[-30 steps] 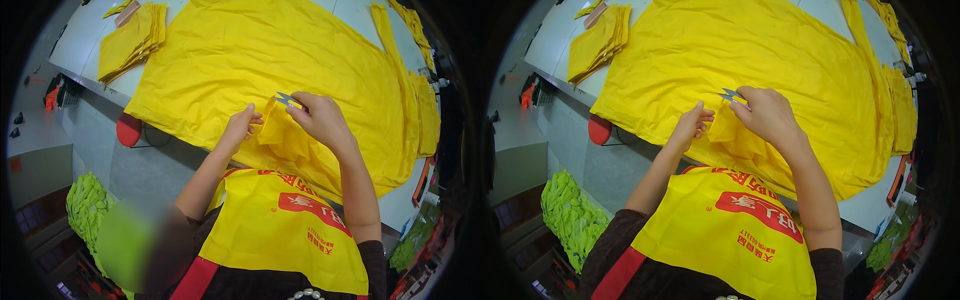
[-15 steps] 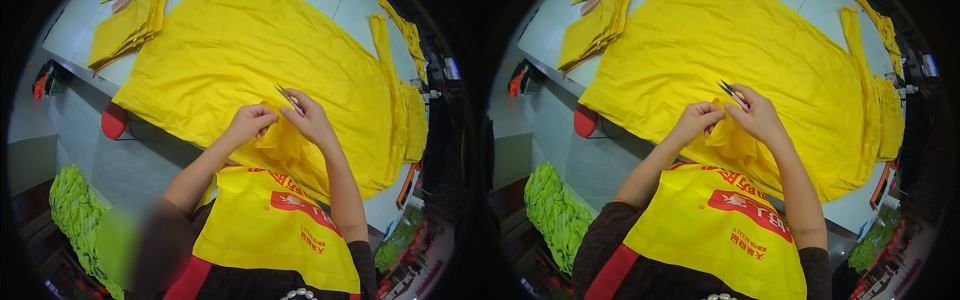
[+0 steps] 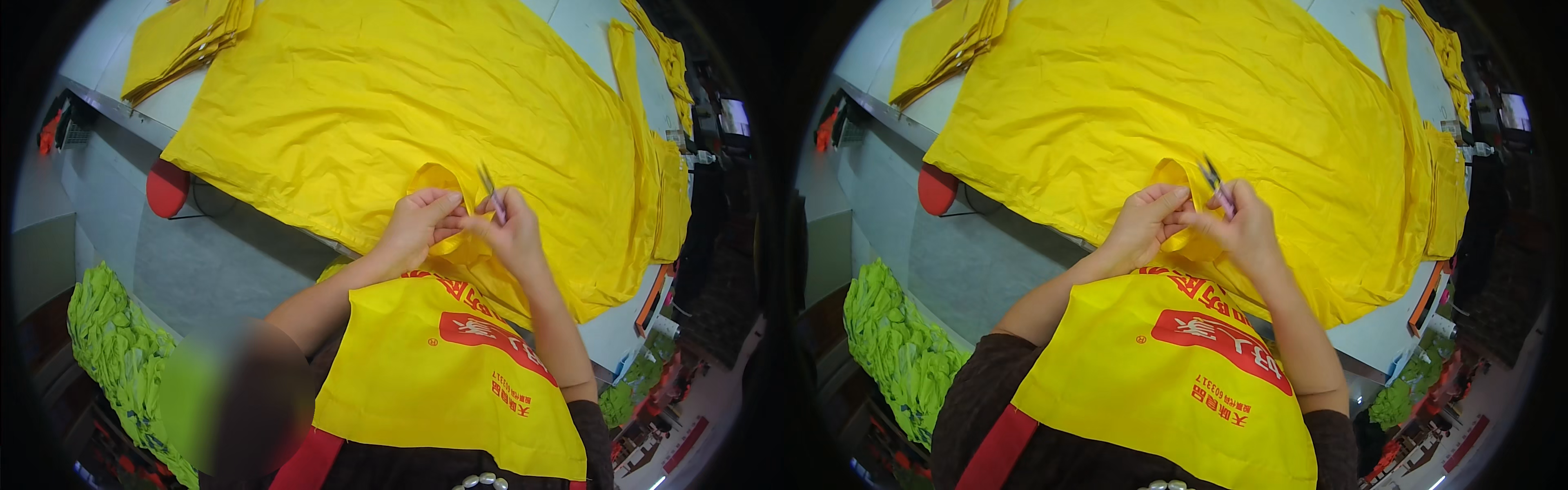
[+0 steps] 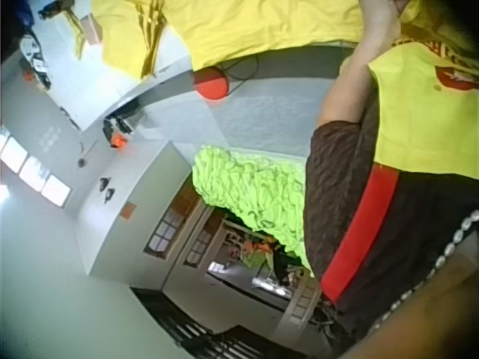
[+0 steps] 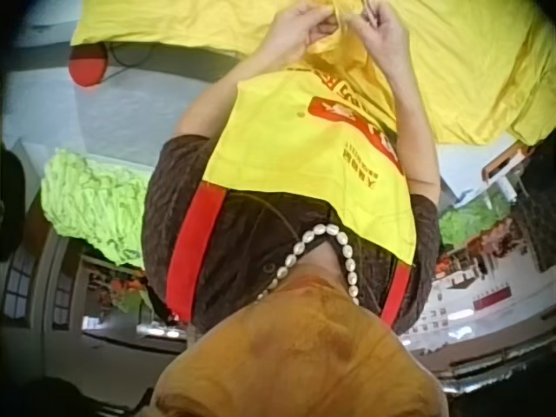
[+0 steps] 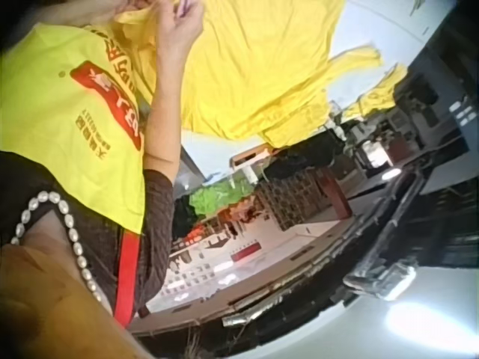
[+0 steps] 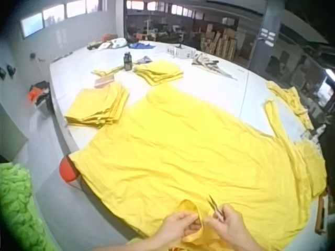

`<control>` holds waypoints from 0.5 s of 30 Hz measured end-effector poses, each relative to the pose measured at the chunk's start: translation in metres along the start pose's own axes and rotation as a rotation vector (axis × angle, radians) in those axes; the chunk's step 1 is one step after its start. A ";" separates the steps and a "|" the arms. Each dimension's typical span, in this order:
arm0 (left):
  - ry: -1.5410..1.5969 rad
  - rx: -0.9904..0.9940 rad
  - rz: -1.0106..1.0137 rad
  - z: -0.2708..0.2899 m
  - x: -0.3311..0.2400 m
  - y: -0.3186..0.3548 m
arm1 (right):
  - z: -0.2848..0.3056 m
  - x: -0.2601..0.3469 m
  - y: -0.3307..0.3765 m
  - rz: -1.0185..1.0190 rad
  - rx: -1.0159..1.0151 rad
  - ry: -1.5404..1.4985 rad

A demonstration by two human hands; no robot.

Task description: The person folds a large yellow fabric on a table, trims excess material with scissors, and stacks the folded pieces. The person also retrieves a white plastic basket from under the table and places it nearby.

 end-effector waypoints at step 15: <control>-1.296 0.615 -0.770 -0.042 -0.059 -0.021 | 0.018 -0.033 0.021 -0.392 0.119 -0.865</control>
Point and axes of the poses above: each hand's wrist, its own y-axis away from the middle knuckle, its own z-axis out of the back of the hand, x = y × z, the point moved 4 cm from there along -y, towards the middle knuckle, and after that the axes turned 3 degrees about y, right-handed, at the moved point
